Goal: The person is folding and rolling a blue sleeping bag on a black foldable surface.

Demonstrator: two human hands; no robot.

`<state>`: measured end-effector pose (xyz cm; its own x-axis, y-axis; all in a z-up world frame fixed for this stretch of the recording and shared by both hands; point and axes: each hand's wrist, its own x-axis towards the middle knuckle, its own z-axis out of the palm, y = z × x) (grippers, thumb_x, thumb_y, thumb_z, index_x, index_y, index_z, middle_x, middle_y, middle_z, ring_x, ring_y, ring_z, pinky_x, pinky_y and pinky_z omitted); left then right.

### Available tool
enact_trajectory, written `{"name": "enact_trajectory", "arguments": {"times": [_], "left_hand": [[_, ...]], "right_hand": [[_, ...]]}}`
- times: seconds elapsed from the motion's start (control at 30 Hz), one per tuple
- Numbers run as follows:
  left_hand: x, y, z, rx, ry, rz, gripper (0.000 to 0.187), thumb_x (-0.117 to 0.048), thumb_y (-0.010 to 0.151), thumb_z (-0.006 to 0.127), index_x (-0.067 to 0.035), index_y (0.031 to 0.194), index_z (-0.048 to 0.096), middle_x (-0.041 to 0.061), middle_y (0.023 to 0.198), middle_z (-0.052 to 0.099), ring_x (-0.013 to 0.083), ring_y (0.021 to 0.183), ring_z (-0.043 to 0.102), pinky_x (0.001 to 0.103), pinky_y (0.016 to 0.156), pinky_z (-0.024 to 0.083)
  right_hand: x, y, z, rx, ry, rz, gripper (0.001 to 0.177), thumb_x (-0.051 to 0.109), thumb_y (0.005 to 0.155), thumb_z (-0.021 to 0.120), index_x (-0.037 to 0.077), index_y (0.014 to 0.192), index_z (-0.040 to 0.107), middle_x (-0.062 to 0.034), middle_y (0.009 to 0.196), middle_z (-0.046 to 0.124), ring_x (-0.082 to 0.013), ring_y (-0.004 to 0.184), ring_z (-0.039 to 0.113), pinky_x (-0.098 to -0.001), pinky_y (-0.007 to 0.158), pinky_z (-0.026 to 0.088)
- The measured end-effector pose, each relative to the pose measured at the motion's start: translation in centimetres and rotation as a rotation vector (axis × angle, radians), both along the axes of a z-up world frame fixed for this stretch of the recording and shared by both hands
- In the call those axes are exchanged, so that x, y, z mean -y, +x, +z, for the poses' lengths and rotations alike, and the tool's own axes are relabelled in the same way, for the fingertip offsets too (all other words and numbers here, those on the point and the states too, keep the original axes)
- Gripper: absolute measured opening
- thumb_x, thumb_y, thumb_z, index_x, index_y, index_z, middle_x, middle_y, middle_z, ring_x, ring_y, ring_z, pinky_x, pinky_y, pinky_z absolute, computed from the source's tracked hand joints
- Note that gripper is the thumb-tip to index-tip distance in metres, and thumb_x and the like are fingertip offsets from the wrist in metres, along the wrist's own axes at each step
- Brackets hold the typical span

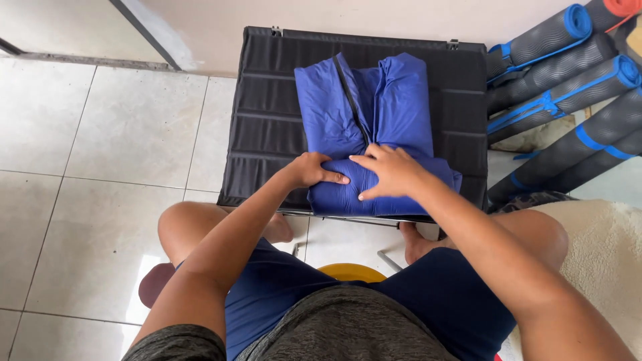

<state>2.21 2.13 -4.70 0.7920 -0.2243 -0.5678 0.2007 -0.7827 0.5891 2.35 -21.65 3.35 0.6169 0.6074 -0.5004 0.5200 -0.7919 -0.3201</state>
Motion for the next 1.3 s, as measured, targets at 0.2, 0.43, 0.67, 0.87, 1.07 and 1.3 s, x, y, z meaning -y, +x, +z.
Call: {"name": "enact_trajectory", "arguments": {"times": [0.2,0.43,0.67,0.87,1.07,1.3], "left_hand": [[0.9,-0.8,3.2,-0.277,-0.286,0.114,0.088,-0.061,0.068,0.091,-0.003,0.130,0.071,0.029,0.134,0.065,0.0448,0.120,0.067,0.048,0.077,0.069],[0.8,-1.4,5.2,-0.413,-0.331,0.072,0.096,-0.057,0.070,0.091,0.006,0.136,0.064,0.033,0.143,0.057,0.0499,0.127,0.061,0.054,0.081,0.067],[0.2,0.9,1.0,-0.395,-0.331,0.094,0.087,-0.064,0.076,0.084,0.005,0.128,0.069,0.035,0.135,0.061,0.0515,0.118,0.066,0.055,0.081,0.067],[-0.4,4.9,-5.0,0.501,0.242,-0.159,0.018,-0.040,0.111,0.042,-0.034,0.121,0.055,0.008,0.124,0.068,0.0376,0.104,0.074,0.052,0.085,0.063],[2.3,10.4,-1.6,0.678,0.347,-0.358,0.066,-0.010,0.105,0.061,-0.043,0.158,0.038,0.015,0.154,0.030,0.0453,0.104,0.073,0.047,0.092,0.066],[5.3,17.4,-10.9,1.095,0.462,-0.762,0.022,-0.022,0.104,0.062,-0.034,0.122,0.067,0.002,0.114,0.061,0.0235,0.088,0.078,0.029,0.080,0.066]], "right_hand": [[1.8,-5.8,-4.7,0.471,-0.055,0.115,0.155,0.071,0.051,0.093,0.013,0.170,0.014,-0.0259,0.148,0.044,-0.0459,0.141,0.045,-0.0701,0.112,0.030],[1.7,-9.4,-4.9,0.555,-0.047,0.018,0.146,0.069,0.053,0.093,0.019,0.168,0.018,-0.0265,0.155,0.037,-0.0458,0.149,0.034,-0.0743,0.118,0.014],[2.6,-5.6,-6.9,0.510,0.012,0.065,0.136,0.074,0.055,0.086,0.019,0.165,0.028,-0.0162,0.134,0.054,-0.0333,0.133,0.053,-0.0599,0.114,0.030],[1.7,-2.1,-5.8,0.376,0.052,0.087,0.130,0.082,0.055,0.079,0.020,0.161,0.036,-0.0128,0.124,0.063,-0.0321,0.120,0.063,-0.0518,0.104,0.040],[1.0,-1.3,-4.3,0.283,0.097,0.082,0.122,0.078,0.058,0.082,0.020,0.158,0.042,-0.0145,0.123,0.065,-0.0330,0.118,0.063,-0.0481,0.102,0.040],[1.2,-2.4,-4.3,0.275,0.063,0.032,0.122,0.082,0.060,0.081,0.021,0.158,0.041,-0.0133,0.126,0.064,-0.0296,0.121,0.062,-0.0458,0.105,0.039]]}}
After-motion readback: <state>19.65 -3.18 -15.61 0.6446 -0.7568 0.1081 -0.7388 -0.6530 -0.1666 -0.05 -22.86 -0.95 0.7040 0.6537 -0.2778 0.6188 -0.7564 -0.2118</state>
